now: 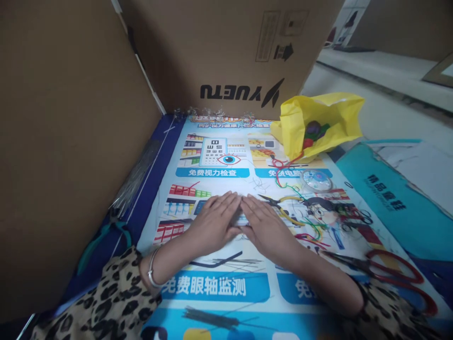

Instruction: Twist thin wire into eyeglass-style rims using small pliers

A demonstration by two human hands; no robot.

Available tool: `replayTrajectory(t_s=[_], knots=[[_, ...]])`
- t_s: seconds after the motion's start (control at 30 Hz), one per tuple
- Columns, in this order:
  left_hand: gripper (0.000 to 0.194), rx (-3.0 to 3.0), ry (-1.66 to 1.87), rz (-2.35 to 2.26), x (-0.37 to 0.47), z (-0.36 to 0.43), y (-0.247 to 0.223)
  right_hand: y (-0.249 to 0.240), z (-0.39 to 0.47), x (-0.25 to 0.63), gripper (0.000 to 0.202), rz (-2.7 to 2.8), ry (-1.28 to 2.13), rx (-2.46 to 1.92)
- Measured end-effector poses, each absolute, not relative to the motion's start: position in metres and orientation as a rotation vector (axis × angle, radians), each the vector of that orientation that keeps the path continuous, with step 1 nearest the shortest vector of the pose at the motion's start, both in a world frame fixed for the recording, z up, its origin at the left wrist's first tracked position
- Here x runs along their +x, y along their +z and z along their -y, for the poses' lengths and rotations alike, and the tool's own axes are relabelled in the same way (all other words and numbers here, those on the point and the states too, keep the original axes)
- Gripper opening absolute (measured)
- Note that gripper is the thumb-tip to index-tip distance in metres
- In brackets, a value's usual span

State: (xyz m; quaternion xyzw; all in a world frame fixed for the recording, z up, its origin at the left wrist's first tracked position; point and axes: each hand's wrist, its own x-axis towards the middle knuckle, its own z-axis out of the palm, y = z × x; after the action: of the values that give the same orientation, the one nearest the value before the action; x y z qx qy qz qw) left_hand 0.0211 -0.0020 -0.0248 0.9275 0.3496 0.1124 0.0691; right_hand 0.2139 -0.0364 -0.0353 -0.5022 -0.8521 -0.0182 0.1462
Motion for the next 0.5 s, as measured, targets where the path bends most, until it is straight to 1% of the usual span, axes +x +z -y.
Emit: replayTrajectory(t_s=[0.1,0.2,0.33,0.5], knots=[[0.066,2.853,0.154,-1.027,0.0180,0.0017,-0.0295,-0.0489,0.0368,0.2139,0.058,2.569,-0.063,-1.420],[0.068,2.870,0.071,-1.092,0.0150,0.0016,-0.0303,-0.0498,0.0373,0.2170,0.059,2.589,-0.047,-1.425],[0.071,2.878,0.032,-1.120,0.0143,0.0023,-0.0283,-0.0449,0.0377,0.2183,0.061,2.572,-0.015,-1.462],[0.071,2.851,0.087,-1.167,0.0154,0.0043,-0.0280,-0.0467,0.0371,0.2195,0.066,2.540,0.011,-1.485]])
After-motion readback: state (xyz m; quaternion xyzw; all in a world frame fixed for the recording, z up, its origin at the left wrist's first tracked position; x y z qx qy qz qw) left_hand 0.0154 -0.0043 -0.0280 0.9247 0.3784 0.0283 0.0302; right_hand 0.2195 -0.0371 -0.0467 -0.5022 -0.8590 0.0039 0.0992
